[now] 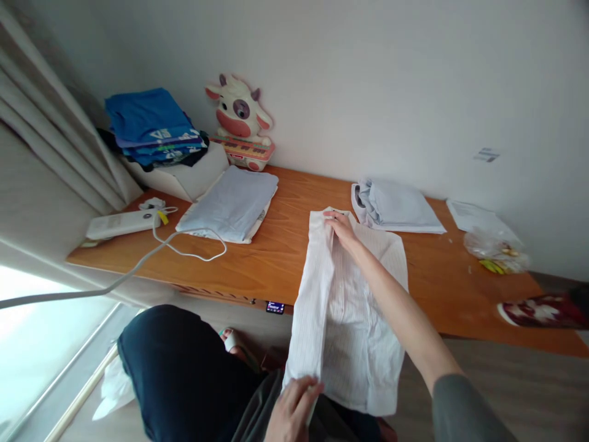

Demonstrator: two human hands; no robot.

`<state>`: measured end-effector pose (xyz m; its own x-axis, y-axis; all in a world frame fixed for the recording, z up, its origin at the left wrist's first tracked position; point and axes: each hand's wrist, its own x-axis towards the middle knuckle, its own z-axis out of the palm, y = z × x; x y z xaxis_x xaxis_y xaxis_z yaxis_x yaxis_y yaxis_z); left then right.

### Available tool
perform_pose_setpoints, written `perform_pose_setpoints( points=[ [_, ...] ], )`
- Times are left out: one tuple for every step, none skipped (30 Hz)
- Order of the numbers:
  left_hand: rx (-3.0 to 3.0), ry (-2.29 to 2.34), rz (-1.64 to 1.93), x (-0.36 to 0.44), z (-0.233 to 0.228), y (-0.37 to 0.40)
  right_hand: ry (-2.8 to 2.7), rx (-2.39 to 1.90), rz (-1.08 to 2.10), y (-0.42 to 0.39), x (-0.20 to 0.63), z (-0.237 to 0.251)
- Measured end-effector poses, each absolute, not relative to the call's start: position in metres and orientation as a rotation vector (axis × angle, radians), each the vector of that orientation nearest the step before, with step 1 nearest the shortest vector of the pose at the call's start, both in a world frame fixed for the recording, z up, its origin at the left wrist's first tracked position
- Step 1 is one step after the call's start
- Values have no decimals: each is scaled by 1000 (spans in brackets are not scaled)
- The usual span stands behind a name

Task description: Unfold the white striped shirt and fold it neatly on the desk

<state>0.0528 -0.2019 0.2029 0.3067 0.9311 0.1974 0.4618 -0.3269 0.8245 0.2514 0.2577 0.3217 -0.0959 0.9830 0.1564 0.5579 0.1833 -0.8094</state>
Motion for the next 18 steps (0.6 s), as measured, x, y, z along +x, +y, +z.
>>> perform_pose_setpoints(
  points=[
    [1935, 1212, 836, 60, 200, -195, -1764, -1464, 724, 254, 257, 319],
    [1921, 1199, 766, 67, 198, -189, -1786, -1463, 689, 250, 261, 316],
    [1889, 1175, 710, 70, 196, -182, -1812, -1459, 658, 246, 264, 312],
    [1853, 1130, 673, 71, 194, -175, -1837, -1449, 635, 242, 265, 308],
    [1809, 1084, 665, 69, 191, -168, -1865, -1438, 608, 237, 264, 303],
    [1748, 1075, 683, 63, 187, -159, -1899, -1427, 567, 233, 263, 298],
    [1667, 1138, 718, 55, 182, -149, -1934, -1417, 507, 229, 262, 294],
    [1574, 1256, 755, 44, 176, -137, -1967, -1409, 431, 226, 261, 289],
    [1473, 1409, 788, 32, 169, -123, -1994, -1403, 349, 224, 260, 286],
    [1372, 1590, 797, 20, 161, -108, -2015, -1397, 273, 222, 259, 283],
    [1329, 1686, 784, 9, 153, -92, -2029, -1392, 217, 221, 259, 281],
    [1314, 1733, 762, 0, 144, -75, -2035, -1388, 190, 221, 259, 280],
    [1314, 1759, 730, -6, 136, -60, -2040, -1385, 176, 221, 259, 280],
    [1324, 1763, 695, -11, 128, -46, -2043, -1384, 169, 221, 259, 280],
    [1333, 1769, 656, -13, 121, -33, -2044, -1382, 165, 221, 260, 281],
    [1341, 1777, 614, -13, 115, -22, -2043, -1381, 163, 221, 260, 282],
    [1351, 1783, 572, -12, 110, -13, -2044, -1380, 165, 222, 260, 283],
    [1363, 1789, 534, -10, 106, -5, -2046, -1380, 169, 222, 260, 284]
  ],
)
